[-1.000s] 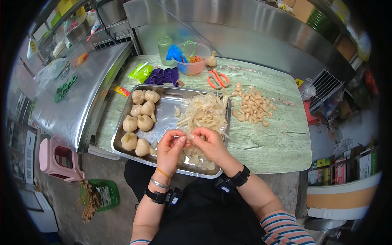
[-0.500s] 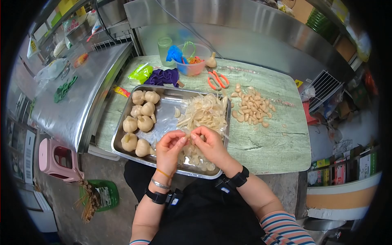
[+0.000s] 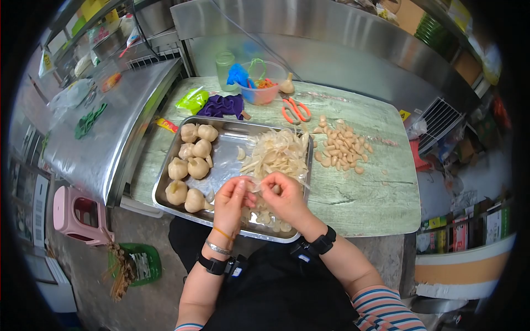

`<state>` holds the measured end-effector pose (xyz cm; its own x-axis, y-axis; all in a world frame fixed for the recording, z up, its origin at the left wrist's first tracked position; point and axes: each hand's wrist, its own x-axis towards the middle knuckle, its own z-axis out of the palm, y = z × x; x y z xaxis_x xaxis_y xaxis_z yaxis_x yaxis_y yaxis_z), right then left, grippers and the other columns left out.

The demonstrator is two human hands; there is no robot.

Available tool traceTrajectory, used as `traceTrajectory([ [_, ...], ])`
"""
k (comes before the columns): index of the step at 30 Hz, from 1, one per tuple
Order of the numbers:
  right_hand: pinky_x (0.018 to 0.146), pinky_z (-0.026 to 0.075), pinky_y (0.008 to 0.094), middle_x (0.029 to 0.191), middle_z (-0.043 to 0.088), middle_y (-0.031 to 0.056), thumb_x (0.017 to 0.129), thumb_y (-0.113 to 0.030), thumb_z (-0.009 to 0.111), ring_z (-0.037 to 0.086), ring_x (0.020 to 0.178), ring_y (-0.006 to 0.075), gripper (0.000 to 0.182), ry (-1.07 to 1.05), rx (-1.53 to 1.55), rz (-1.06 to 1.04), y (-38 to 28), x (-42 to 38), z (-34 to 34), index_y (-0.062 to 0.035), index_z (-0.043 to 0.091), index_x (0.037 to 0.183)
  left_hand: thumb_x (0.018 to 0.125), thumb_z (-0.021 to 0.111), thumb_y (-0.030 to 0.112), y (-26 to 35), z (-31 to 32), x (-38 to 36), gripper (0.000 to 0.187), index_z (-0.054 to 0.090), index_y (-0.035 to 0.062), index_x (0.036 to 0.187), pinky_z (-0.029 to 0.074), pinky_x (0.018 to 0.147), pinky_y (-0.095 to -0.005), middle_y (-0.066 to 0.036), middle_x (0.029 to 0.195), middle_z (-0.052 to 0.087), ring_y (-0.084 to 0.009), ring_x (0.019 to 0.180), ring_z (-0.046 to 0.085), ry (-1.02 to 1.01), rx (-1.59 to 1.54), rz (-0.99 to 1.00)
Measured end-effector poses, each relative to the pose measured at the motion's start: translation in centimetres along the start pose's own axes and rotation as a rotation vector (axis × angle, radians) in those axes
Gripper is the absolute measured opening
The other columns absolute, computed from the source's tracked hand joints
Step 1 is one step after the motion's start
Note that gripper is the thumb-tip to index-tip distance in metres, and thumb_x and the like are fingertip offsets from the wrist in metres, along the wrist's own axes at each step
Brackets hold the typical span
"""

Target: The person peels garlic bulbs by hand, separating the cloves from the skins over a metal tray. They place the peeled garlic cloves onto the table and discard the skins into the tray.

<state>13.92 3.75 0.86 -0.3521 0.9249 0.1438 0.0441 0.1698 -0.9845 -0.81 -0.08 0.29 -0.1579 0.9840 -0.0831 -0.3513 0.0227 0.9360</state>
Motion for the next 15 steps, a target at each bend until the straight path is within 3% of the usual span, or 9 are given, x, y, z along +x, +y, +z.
traceTrajectory([
  [2,0.06,0.04,0.0193,0.073,0.054,-0.0036,0.085,-0.009,0.063,0.047,0.066,0.0033,0.008,0.259,-0.173,-0.081,2.9,0.6,-0.1,-0.0037,0.061,0.09,0.099,0.046,0.022,0.1,-0.5,0.3,0.025,0.058,0.0007,0.105,0.047,0.058,-0.0204,-0.005,0.091,0.059,-0.0077,0.067,0.055,0.065,-0.213,0.053],
  [6,0.06,0.04,0.0189,0.075,0.054,-0.0037,0.085,-0.009,0.064,0.046,0.066,0.0025,0.011,0.286,-0.269,-0.069,2.9,0.8,-0.2,-0.0037,0.062,0.095,0.098,0.049,0.021,0.1,-0.6,-0.1,0.023,0.057,0.0012,0.106,0.047,0.058,-0.0201,-0.004,0.089,0.059,-0.007,0.069,0.055,0.057,-0.224,0.125],
  [9,0.06,0.04,0.0182,0.078,0.055,-0.0038,0.085,-0.008,0.065,0.047,0.067,0.0015,0.016,0.341,-0.287,-0.18,2.4,0.8,0.1,-0.0032,0.063,0.1,0.098,0.05,0.022,-0.2,-0.1,0.0,0.024,0.056,0.0016,0.108,0.045,0.058,-0.0197,-0.003,0.089,0.058,-0.0073,0.067,0.053,0.111,-0.021,0.188],
  [11,0.061,0.04,0.0176,0.08,0.056,-0.0037,0.087,-0.01,0.064,0.048,0.069,0.0009,0.021,0.174,-0.081,-0.059,2.9,0.9,-0.2,-0.0032,0.061,0.107,0.097,0.051,0.017,-0.2,0.1,-0.1,0.021,0.059,0.0013,0.108,0.045,0.059,-0.0189,-0.002,0.087,0.057,-0.0058,0.066,0.051,0.091,0.027,0.215],
  [12,0.061,0.04,0.0176,0.08,0.056,-0.0037,0.087,-0.01,0.064,0.048,0.069,0.0009,0.021,0.172,-0.081,-0.059,2.1,0.7,0.0,-0.0032,0.061,0.107,0.097,0.051,0.017,-0.4,0.0,0.0,0.021,0.059,0.0013,0.108,0.045,0.059,-0.0189,-0.002,0.087,0.057,-0.0058,0.066,0.051,0.093,0.027,0.215],
  [14,0.062,0.041,0.0181,0.08,0.056,-0.0038,0.09,-0.014,0.061,0.049,0.069,0.0015,0.024,-0.113,-0.036,-0.123,0.0,0.1,0.4,-0.0036,0.058,0.112,0.096,0.052,0.014,-0.9,-0.5,0.0,0.02,0.06,0.0006,0.109,0.045,0.059,-0.0192,-0.001,0.09,0.056,-0.0061,0.067,0.051,-0.046,0.055,0.175],
  [15,0.062,0.041,0.0181,0.08,0.056,-0.0038,0.09,-0.014,0.061,0.049,0.069,0.0015,0.024,-0.113,-0.034,-0.118,0.6,0.2,0.4,-0.0036,0.058,0.112,0.096,0.052,0.014,-0.9,-0.6,-0.1,0.02,0.06,0.0006,0.109,0.045,0.059,-0.0192,-0.001,0.09,0.056,-0.0061,0.067,0.051,-0.043,0.055,0.17],
])
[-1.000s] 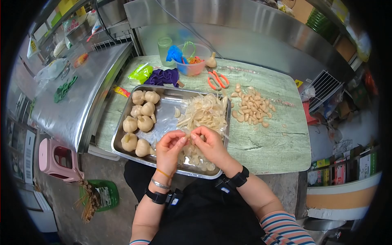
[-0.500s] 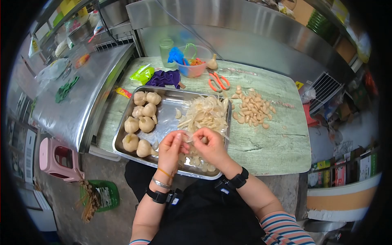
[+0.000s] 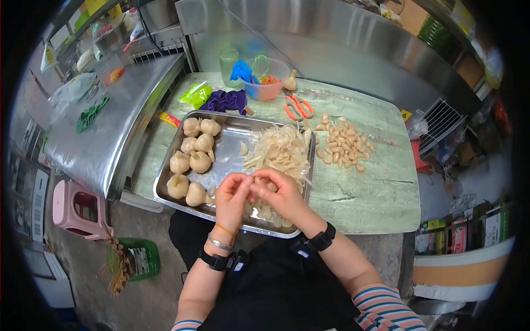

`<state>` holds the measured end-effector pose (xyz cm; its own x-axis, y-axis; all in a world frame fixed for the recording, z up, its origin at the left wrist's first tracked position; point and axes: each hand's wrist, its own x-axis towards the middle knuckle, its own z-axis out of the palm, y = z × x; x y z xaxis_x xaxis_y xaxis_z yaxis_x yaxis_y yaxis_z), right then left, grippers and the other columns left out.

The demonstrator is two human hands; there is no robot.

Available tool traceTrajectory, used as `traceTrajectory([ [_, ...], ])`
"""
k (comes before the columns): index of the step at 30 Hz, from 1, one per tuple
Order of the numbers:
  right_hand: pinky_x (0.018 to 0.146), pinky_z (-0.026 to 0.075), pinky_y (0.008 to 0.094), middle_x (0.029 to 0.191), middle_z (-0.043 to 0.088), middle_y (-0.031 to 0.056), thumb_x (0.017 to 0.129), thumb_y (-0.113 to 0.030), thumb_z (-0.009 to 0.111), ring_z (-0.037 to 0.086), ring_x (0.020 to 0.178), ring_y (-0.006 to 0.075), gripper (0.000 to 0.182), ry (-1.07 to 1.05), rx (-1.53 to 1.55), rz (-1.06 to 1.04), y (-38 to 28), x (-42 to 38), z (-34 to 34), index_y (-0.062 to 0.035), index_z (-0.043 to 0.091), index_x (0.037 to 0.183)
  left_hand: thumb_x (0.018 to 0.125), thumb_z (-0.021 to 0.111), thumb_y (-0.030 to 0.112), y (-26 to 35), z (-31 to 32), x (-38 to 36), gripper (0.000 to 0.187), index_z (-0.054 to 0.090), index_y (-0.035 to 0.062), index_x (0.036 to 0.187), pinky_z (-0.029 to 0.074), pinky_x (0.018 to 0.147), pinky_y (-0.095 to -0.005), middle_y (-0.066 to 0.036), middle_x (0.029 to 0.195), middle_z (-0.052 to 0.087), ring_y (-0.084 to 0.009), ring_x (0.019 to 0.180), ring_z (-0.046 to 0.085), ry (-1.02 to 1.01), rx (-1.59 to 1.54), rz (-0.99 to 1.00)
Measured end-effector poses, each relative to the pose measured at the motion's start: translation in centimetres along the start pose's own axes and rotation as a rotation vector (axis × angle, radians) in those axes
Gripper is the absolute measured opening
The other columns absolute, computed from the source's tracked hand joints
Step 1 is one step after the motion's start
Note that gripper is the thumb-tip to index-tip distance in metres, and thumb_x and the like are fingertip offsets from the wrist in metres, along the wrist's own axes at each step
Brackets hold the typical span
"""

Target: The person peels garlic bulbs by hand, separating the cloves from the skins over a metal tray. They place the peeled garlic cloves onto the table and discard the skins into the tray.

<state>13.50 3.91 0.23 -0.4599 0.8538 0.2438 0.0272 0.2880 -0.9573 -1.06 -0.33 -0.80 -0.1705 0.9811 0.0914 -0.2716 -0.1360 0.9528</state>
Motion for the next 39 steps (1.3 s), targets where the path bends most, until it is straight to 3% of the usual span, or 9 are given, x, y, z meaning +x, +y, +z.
traceTrajectory([
  [4,0.052,0.035,0.0162,0.082,0.054,-0.0006,0.092,-0.016,0.057,0.043,0.059,0.0019,0.019,0.139,-0.078,0.079,1.5,0.8,-1.7,-0.0056,0.057,0.108,0.088,0.062,0.008,1.9,0.6,-0.3,0.01,0.061,0.0032,0.097,0.043,0.062,-0.0204,0.0,0.086,0.055,-0.0063,0.069,0.05,0.141,0.037,-0.03],
  [6,0.045,0.028,0.0164,0.079,0.052,0.0007,0.093,-0.017,0.055,0.039,0.054,0.0027,0.017,0.167,0.49,0.165,1.1,0.9,-2.5,-0.0078,0.053,0.108,0.081,0.065,0.002,2.6,0.4,-0.5,0.015,0.063,0.006,0.096,0.045,0.064,-0.0216,-0.002,0.098,0.055,-0.0102,0.075,0.053,0.044,0.49,0.144],
  [10,0.043,0.026,0.0159,0.081,0.052,0.0016,0.096,-0.02,0.051,0.039,0.054,0.0033,0.018,0.167,0.36,0.206,1.4,0.9,-2.7,-0.0084,0.049,0.11,0.074,0.068,0.004,3.7,-0.4,-0.6,0.03,0.066,0.0144,0.102,0.051,0.072,-0.0303,-0.007,0.106,0.054,-0.0215,0.08,0.06,-0.375,1.168,0.458],
  [16,0.044,0.028,0.0163,0.074,0.049,-0.0022,0.096,-0.017,0.051,0.043,0.055,0.0038,0.016,0.264,0.372,0.185,-0.9,0.9,-2.2,-0.0079,0.053,0.109,0.076,0.064,-0.006,1.4,-1.1,0.5,0.034,0.061,0.0057,0.108,0.051,0.073,-0.024,-0.007,0.107,0.057,-0.0147,0.078,0.062,-0.174,0.7,0.018],
  [18,0.046,0.031,0.0169,0.074,0.05,-0.0023,0.095,-0.016,0.051,0.045,0.057,0.0044,0.017,0.204,0.343,0.174,3.4,1.1,-3.0,-0.0071,0.055,0.109,0.079,0.065,-0.003,1.2,-1.7,1.1,0.034,0.057,0.0028,0.112,0.051,0.073,-0.0228,-0.004,0.1,0.059,-0.0106,0.079,0.06,-0.05,0.086,-0.214],
  [22,0.056,0.039,0.0185,0.076,0.051,-0.0034,0.093,-0.012,0.053,0.049,0.063,0.0052,0.021,0.189,0.083,0.066,2.6,0.4,-1.0,-0.0067,0.058,0.112,0.083,0.064,0.004,2.0,-2.0,1.0,0.034,0.054,0.0014,0.115,0.05,0.072,-0.0226,-0.004,0.099,0.061,-0.0095,0.082,0.06,0.007,-0.065,-0.211],
  [27,0.079,0.048,0.0283,0.1,0.065,0.0084,0.078,-0.005,0.065,0.062,0.089,0.0173,0.042,0.015,-0.185,-0.021,-1.1,-0.2,-0.4,-0.0075,0.055,0.119,0.088,0.062,0.009,1.4,-2.1,1.0,0.026,0.056,0.001,0.112,0.051,0.07,-0.024,-0.005,0.098,0.062,-0.0102,0.081,0.06,-0.051,-0.054,-0.207],
  [35,0.081,0.047,0.0259,0.101,0.06,0.004,0.081,-0.003,0.062,0.057,0.092,0.0112,0.042,-0.057,-0.001,0.047,-0.8,-0.4,-0.6,-0.0069,0.048,0.121,0.092,0.059,0.013,1.6,-2.1,0.7,0.021,0.058,0.0028,0.111,0.051,0.067,-0.0225,-0.002,0.091,0.063,-0.0081,0.077,0.059,-0.045,-0.077,-0.264],
  [39,0.077,0.046,0.0221,0.101,0.058,0.0013,0.082,-0.003,0.063,0.054,0.087,0.0063,0.041,-0.04,0.22,0.175,-0.8,-0.1,-0.8,-0.0076,0.049,0.12,0.085,0.063,0.005,1.9,-0.7,0.5,0.028,0.059,0.0044,0.113,0.05,0.066,-0.0228,-0.004,0.095,0.061,-0.0095,0.08,0.058,0.076,0.453,0.034],
])
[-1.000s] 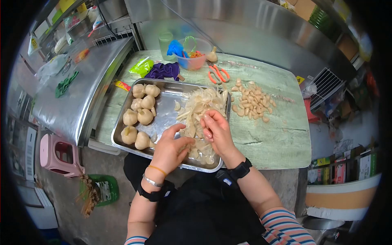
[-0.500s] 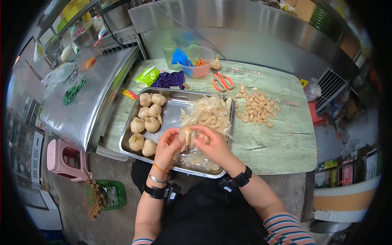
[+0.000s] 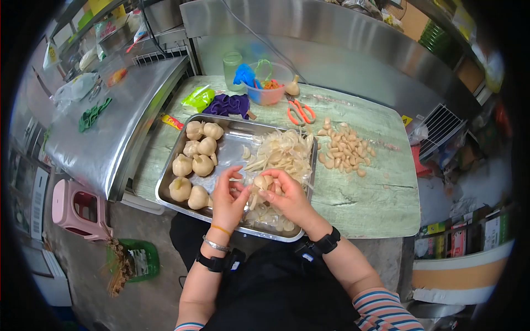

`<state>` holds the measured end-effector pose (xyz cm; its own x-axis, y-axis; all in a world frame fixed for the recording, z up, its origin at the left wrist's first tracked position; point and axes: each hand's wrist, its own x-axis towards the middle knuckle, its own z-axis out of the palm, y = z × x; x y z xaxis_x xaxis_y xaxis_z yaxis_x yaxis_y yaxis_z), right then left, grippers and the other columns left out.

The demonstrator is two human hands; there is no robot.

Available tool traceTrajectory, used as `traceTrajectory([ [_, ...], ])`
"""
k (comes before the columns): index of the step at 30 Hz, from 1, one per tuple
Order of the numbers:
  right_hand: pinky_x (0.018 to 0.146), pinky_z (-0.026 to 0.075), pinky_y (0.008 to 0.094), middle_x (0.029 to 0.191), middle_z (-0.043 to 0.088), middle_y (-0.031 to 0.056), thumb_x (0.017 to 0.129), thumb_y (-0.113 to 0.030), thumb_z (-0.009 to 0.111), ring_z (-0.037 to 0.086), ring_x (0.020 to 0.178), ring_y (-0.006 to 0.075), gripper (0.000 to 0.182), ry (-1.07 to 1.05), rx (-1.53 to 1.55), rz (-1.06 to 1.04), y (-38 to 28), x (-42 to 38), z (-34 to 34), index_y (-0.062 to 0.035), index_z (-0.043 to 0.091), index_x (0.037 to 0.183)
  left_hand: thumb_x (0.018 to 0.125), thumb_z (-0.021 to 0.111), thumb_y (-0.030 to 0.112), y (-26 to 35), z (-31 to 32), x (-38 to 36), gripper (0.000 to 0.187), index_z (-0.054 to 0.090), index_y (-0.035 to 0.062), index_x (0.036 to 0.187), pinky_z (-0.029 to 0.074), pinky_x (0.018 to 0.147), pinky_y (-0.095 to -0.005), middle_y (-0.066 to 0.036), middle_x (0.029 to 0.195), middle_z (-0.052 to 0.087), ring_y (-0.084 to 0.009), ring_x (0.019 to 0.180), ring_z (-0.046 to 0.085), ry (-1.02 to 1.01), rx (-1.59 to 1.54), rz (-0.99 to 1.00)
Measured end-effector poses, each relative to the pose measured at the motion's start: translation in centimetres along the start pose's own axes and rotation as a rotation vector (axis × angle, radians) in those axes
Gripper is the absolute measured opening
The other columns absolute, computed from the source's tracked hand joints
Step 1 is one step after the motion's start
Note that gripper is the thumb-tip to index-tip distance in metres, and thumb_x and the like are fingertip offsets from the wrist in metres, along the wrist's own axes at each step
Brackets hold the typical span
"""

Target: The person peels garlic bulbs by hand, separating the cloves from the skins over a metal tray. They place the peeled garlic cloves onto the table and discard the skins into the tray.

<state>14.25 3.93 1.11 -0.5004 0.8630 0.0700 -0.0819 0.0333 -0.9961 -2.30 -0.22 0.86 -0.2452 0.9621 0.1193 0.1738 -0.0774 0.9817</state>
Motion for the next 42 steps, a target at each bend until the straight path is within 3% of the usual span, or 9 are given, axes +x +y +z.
traceTrajectory([
  [2,0.075,0.045,0.0212,0.098,0.058,0.0003,0.081,-0.003,0.063,0.053,0.084,0.0051,0.041,0.011,0.006,-0.015,0.6,0.2,0.1,-0.007,0.049,0.119,0.081,0.065,0.002,0.3,0.0,-0.2,0.034,0.058,0.0049,0.114,0.05,0.066,-0.0232,-0.005,0.098,0.06,-0.0103,0.082,0.057,0.114,0.204,0.158],
  [4,0.073,0.044,0.0202,0.096,0.057,-0.0006,0.08,-0.003,0.064,0.051,0.082,0.0039,0.04,0.021,0.016,-0.03,0.4,0.2,0.2,-0.0064,0.05,0.118,0.075,0.067,0.0,-0.2,-0.3,-0.4,0.045,0.056,0.0053,0.119,0.05,0.067,-0.024,-0.008,0.104,0.057,-0.013,0.085,0.057,-0.056,0.257,0.375],
  [9,0.07,0.043,0.0218,0.083,0.053,-0.0028,0.078,-0.006,0.066,0.049,0.075,0.0047,0.041,0.074,-0.44,-0.086,-0.7,-0.3,0.9,-0.0046,0.052,0.116,0.077,0.067,-0.001,1.0,0.1,-0.8,0.045,0.056,0.0052,0.121,0.05,0.071,-0.024,-0.007,0.104,0.057,-0.0147,0.086,0.058,-0.105,0.129,0.278],
  [11,0.069,0.044,0.0223,0.081,0.053,-0.0025,0.079,-0.007,0.065,0.05,0.073,0.0056,0.041,0.029,-0.322,-0.14,0.2,0.0,0.6,-0.005,0.052,0.117,0.079,0.066,-0.001,0.8,0.2,-0.8,0.042,0.056,0.0037,0.12,0.05,0.073,-0.0238,-0.006,0.104,0.058,-0.0142,0.087,0.058,-0.087,0.163,0.247],
  [14,0.068,0.044,0.0231,0.078,0.054,-0.0013,0.081,-0.009,0.063,0.051,0.07,0.007,0.039,0.0,-0.245,-0.201,0.1,-0.1,0.6,-0.0054,0.052,0.118,0.083,0.065,0.0,-0.2,-0.4,-0.5,0.036,0.056,-0.0016,0.118,0.049,0.076,-0.0209,-0.005,0.109,0.055,-0.0091,0.092,0.054,-0.124,-0.372,-0.042],
  [26,0.069,0.047,0.0294,0.08,0.063,0.0074,0.084,-0.019,0.066,0.061,0.074,0.0181,0.029,0.127,-0.353,-0.275,0.2,0.1,1.2,-0.0059,0.054,0.108,0.075,0.068,0.003,0.5,0.2,-0.2,0.04,0.059,0.0058,0.114,0.048,0.079,-0.0268,-0.008,0.106,0.058,-0.0162,0.084,0.056,-0.022,0.25,0.363],
  [29,0.068,0.048,0.0308,0.08,0.064,0.0085,0.084,-0.023,0.067,0.062,0.074,0.0201,0.03,0.128,-0.405,-0.285,0.0,0.0,1.1,-0.0057,0.054,0.106,0.074,0.069,0.005,-0.3,0.9,-0.2,0.037,0.06,0.0051,0.109,0.048,0.073,-0.0269,-0.008,0.095,0.06,-0.0167,0.078,0.056,-0.035,-0.047,0.175],
  [39,0.061,0.047,0.0351,0.075,0.062,0.0125,0.089,-0.02,0.061,0.063,0.069,0.0293,0.019,0.158,-0.556,-0.306,0.9,0.2,0.9,-0.0052,0.055,0.099,0.07,0.071,0.003,-0.3,0.3,-0.3,0.031,0.061,0.0026,0.099,0.048,0.066,-0.0261,-0.007,0.088,0.058,-0.016,0.072,0.055,-0.018,0.178,0.249],
  [42,0.058,0.046,0.0326,0.071,0.06,0.0095,0.093,-0.02,0.054,0.061,0.064,0.0227,0.016,0.218,-0.662,-0.42,1.6,0.4,0.8,-0.0045,0.054,0.099,0.074,0.069,0.002,0.1,0.6,-0.5,0.032,0.059,0.0018,0.103,0.048,0.074,-0.0248,-0.006,0.097,0.057,-0.0148,0.085,0.059,-0.06,0.229,0.217],
])
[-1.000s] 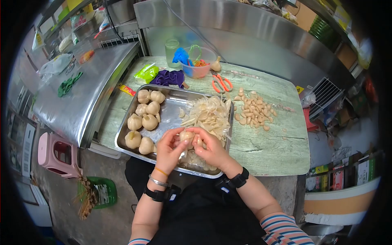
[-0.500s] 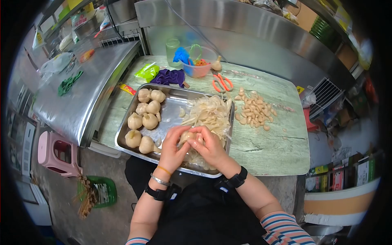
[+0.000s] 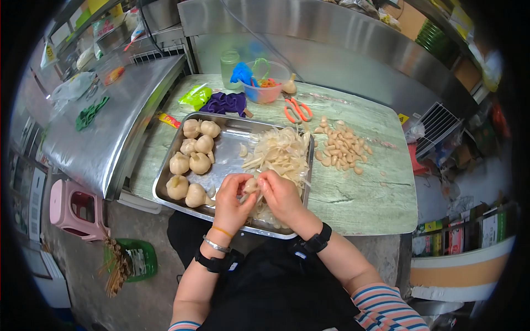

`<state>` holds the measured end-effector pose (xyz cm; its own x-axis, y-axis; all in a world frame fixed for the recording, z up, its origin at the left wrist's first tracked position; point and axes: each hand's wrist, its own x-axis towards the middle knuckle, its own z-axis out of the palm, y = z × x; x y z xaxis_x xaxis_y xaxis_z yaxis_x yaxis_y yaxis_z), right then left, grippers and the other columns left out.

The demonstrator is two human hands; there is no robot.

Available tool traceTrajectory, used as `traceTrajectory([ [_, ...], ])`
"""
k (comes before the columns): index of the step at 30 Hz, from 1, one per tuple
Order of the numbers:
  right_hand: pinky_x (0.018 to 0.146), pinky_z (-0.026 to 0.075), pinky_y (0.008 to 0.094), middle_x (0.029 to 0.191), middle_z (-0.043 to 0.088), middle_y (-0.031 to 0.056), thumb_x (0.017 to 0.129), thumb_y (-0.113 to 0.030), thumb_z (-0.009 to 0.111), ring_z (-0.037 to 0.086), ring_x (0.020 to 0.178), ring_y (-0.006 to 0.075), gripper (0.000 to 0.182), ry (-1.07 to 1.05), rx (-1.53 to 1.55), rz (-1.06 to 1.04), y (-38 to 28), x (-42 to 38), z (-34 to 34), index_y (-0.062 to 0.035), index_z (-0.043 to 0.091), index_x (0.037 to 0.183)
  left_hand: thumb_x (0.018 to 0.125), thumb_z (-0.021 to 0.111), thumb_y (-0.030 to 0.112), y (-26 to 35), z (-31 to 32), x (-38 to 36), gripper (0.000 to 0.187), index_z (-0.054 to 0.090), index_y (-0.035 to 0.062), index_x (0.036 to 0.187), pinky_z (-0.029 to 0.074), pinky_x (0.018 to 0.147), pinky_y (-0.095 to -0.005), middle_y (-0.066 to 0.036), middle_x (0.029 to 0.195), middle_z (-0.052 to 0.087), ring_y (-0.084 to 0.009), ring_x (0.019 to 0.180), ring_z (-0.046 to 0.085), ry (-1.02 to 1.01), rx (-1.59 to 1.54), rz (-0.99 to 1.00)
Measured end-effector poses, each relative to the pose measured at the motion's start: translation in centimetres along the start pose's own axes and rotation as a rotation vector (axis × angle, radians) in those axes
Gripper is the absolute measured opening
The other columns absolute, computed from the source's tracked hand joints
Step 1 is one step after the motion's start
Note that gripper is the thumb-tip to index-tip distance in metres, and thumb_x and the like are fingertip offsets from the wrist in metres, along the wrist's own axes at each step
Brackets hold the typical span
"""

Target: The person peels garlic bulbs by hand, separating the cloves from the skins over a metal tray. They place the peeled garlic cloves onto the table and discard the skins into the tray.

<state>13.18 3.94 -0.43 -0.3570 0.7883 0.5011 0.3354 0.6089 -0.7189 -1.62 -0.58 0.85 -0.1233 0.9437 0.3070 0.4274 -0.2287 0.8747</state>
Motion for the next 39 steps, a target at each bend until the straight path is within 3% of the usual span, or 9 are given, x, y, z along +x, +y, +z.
traceTrajectory([
  [4,0.052,0.04,0.0255,0.066,0.053,0.0033,0.098,-0.023,0.047,0.05,0.055,0.0116,0.019,-0.066,0.297,0.214,1.4,0.0,0.2,-0.006,0.055,0.098,0.074,0.07,0.003,0.4,0.2,0.0,0.031,0.058,0.0028,0.103,0.049,0.073,-0.0287,-0.009,0.098,0.057,-0.0206,0.085,0.059,0.051,0.021,0.124],
  [6,0.047,0.031,0.019,0.065,0.045,-0.0014,0.1,-0.027,0.042,0.035,0.052,0.0035,0.022,-0.195,0.791,0.52,1.1,0.5,-0.2,-0.0093,0.055,0.1,0.074,0.07,0.003,0.6,0.2,0.1,0.03,0.057,0.0027,0.101,0.049,0.072,-0.0309,-0.011,0.096,0.057,-0.024,0.083,0.059,0.077,0.021,0.153],
  [9,0.046,0.026,0.0166,0.066,0.044,-0.0012,0.1,-0.028,0.042,0.029,0.05,0.0028,0.019,-0.286,1.039,0.742,-0.8,1.2,-2.1,-0.0121,0.053,0.102,0.074,0.07,0.004,0.3,0.2,0.0,0.029,0.057,0.0025,0.101,0.049,0.073,-0.0316,-0.011,0.098,0.057,-0.0248,0.085,0.059,0.084,0.03,0.104],
  [15,0.045,0.028,0.0167,0.068,0.047,0.0009,0.1,-0.028,0.043,0.031,0.049,0.0035,0.017,-0.171,1.11,0.821,0.0,1.0,-2.2,-0.0113,0.047,0.101,0.074,0.07,0.007,1.2,-0.1,0.4,0.032,0.059,0.004,0.103,0.048,0.074,-0.033,-0.011,0.1,0.058,-0.024,0.086,0.058,0.108,0.314,0.227],
  [20,0.045,0.029,0.0174,0.069,0.048,0.0006,0.101,-0.028,0.042,0.038,0.051,0.0035,0.018,-0.2,0.977,0.723,0.3,0.7,-1.4,-0.0099,0.045,0.101,0.078,0.07,0.009,1.0,0.4,0.7,0.03,0.06,0.0046,0.106,0.048,0.072,-0.0279,-0.009,0.095,0.061,-0.0166,0.079,0.059,-0.076,0.038,0.119],
  [23,0.046,0.031,0.0175,0.07,0.049,-0.0002,0.101,-0.026,0.041,0.041,0.054,0.0036,0.018,-0.238,0.918,0.635,0.6,0.7,-1.0,-0.0087,0.045,0.101,0.079,0.07,0.005,0.8,1.6,0.6,0.024,0.064,0.0042,0.102,0.051,0.066,-0.0265,-0.009,0.085,0.063,-0.0146,0.074,0.06,0.005,-0.254,-0.049],
  [31,0.051,0.035,0.0176,0.073,0.052,-0.0023,0.096,-0.017,0.052,0.046,0.059,0.0045,0.018,-0.124,0.819,0.573,-0.4,0.7,-1.3,-0.0043,0.057,0.109,0.077,0.071,-0.002,0.1,0.7,0.1,0.026,0.065,0.0029,0.102,0.052,0.069,-0.0223,-0.007,0.099,0.057,-0.0112,0.079,0.06,0.194,-0.167,0.009],
  [33,0.057,0.041,0.0188,0.075,0.056,-0.0019,0.089,-0.013,0.062,0.049,0.062,0.0053,0.017,-0.029,0.566,0.341,-0.9,0.2,-1.4,-0.0034,0.065,0.104,0.076,0.07,-0.004,0.1,0.7,0.0,0.027,0.065,0.0025,0.102,0.052,0.07,-0.0219,-0.007,0.101,0.056,-0.0114,0.08,0.06,0.196,-0.177,-0.008],
  [39,0.06,0.045,0.022,0.077,0.065,0.0044,0.082,-0.008,0.068,0.056,0.066,0.0076,0.013,0.023,0.411,0.264,-1.7,0.2,-1.3,-0.0001,0.068,0.092,0.075,0.07,-0.006,0.7,0.7,-0.1,0.027,0.065,0.0016,0.101,0.055,0.071,-0.0233,-0.008,0.101,0.055,-0.0125,0.079,0.062,0.172,-0.107,0.017],
])
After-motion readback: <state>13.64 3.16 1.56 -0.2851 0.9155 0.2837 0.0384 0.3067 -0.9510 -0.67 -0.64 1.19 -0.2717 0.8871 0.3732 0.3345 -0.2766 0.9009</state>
